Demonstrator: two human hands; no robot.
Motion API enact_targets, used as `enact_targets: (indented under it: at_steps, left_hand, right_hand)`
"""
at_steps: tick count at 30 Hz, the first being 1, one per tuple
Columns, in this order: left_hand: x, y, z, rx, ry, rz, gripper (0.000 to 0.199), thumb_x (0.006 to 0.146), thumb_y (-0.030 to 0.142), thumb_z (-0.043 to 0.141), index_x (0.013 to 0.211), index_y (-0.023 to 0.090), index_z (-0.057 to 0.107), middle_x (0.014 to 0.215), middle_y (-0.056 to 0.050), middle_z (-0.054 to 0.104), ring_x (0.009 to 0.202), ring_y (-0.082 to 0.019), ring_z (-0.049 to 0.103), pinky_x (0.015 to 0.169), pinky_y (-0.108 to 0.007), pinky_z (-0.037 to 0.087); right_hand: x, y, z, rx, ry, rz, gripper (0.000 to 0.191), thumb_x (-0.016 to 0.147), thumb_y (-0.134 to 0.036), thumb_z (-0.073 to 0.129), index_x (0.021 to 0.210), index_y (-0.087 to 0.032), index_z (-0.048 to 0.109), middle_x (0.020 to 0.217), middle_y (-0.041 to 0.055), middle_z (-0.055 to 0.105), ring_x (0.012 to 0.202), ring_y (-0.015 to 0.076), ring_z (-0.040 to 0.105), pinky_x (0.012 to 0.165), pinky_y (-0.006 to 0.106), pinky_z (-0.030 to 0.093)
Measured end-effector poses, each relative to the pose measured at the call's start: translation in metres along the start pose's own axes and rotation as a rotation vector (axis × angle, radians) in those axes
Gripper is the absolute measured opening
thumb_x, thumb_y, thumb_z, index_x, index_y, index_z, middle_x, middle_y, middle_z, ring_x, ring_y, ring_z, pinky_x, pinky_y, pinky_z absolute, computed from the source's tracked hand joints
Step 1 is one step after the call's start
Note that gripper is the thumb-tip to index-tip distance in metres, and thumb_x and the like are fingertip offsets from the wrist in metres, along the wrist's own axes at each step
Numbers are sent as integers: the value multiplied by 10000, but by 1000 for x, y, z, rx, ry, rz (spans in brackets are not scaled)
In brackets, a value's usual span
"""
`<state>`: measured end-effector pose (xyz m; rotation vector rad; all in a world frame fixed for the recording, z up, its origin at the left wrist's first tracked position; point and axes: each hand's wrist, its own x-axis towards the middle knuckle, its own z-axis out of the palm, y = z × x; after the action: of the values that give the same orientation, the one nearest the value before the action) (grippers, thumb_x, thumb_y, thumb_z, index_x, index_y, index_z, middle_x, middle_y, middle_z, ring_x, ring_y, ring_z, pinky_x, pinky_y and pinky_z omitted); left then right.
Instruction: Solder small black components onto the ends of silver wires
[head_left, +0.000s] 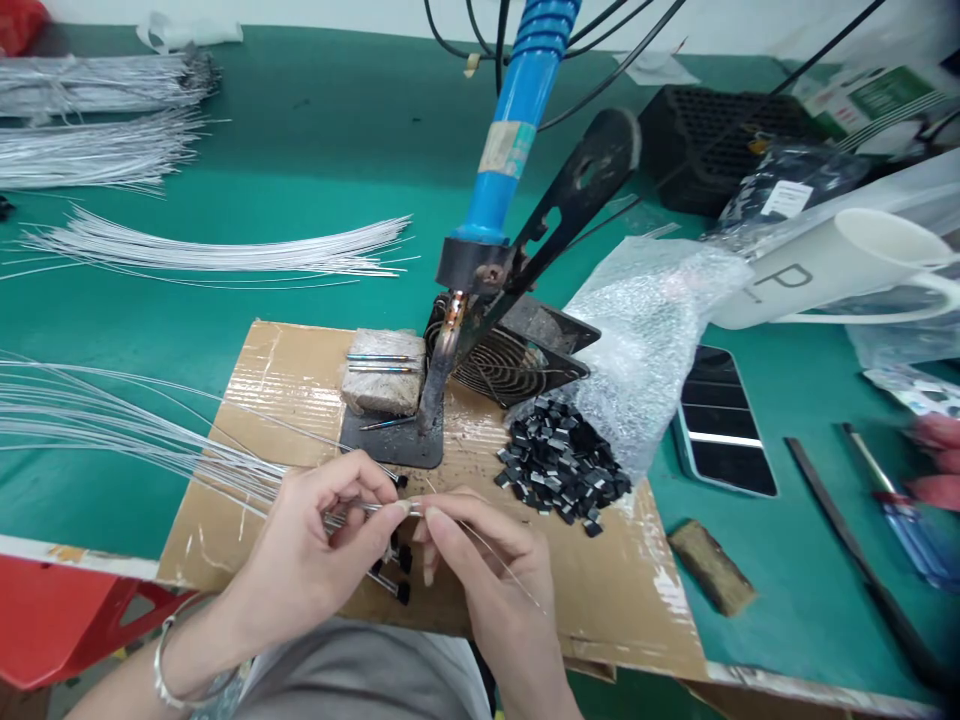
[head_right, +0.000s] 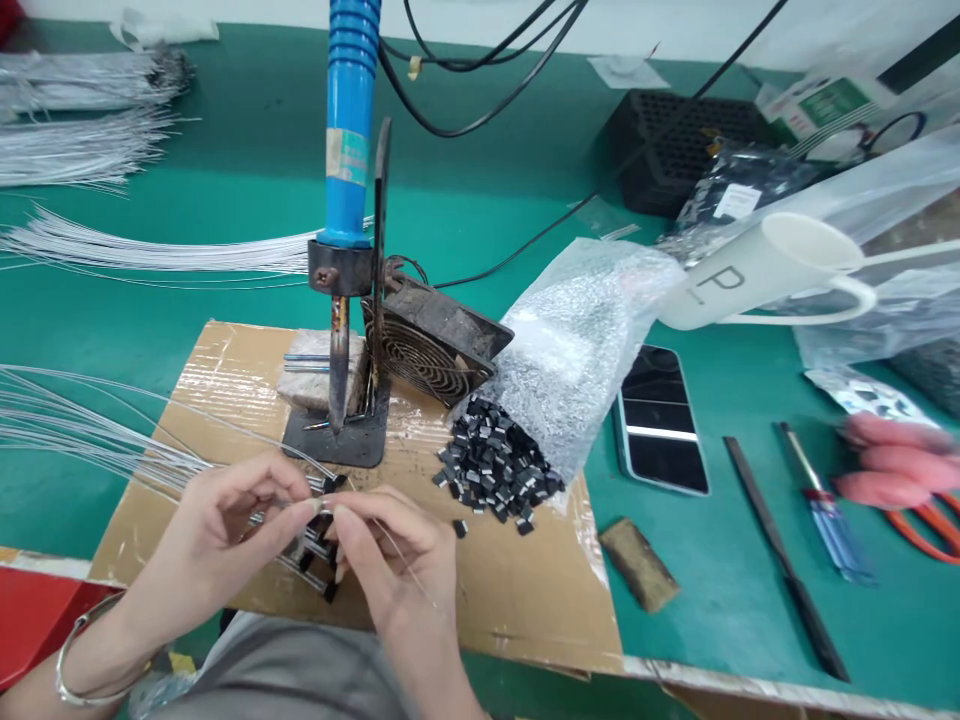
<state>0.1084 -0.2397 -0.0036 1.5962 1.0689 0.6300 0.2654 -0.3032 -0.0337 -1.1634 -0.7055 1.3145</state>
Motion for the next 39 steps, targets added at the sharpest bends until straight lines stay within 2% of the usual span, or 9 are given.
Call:
enact_targets:
  at_steps: [3,9,12,17,29,39]
  left_hand:
    - [-1,-4,2,32,30,27,226,981,338,575,839,168,619,653,-2,558,564,-106,469,497,-215,373]
    - [-5,-10,7,51,69,71,182,994,298,574,865,177,618,667,3,591,566,-100,498,502,-208,386]
    - [-6,-11,10,80,107,120,149,994,254,581,868,180,611,637,29,543,527,-80,455,476,-188,368]
    - [-5,-12,16,95,151,159,143,995,237,581,865,179,598,658,28,556,524,-76,468,484,-185,386]
    - [-5,-6,18,37,156,142,183,995,233,573,826,163,582,634,23,538,520,-80,451,483,-187,379]
    - [-4,-9,23,14,193,169,165,992,190,561,831,169,588,652,16,588,535,-78,499,491,-173,410]
  right_hand:
    - [1,5,-3,60,-46,5,105,908,-351,752,944,-289,829,737,8,648,569,58,557,528,148,468]
    - [3,6,2,217,10,104,159,857,-373,803,817,-219,803,633,-4,617,532,51,529,487,124,429]
    - [4,6,6,317,6,120,130,842,-339,819,815,-213,811,643,-6,618,530,43,518,478,115,429]
    - [5,11,7,407,4,141,124,837,-336,826,839,-213,817,646,0,644,543,39,531,494,101,436]
    - [4,8,8,410,0,141,137,850,-326,814,796,-201,809,635,1,624,538,42,518,505,115,449]
    - [7,8,16,438,76,122,197,772,-357,868,733,-176,801,593,14,609,494,46,506,462,119,419]
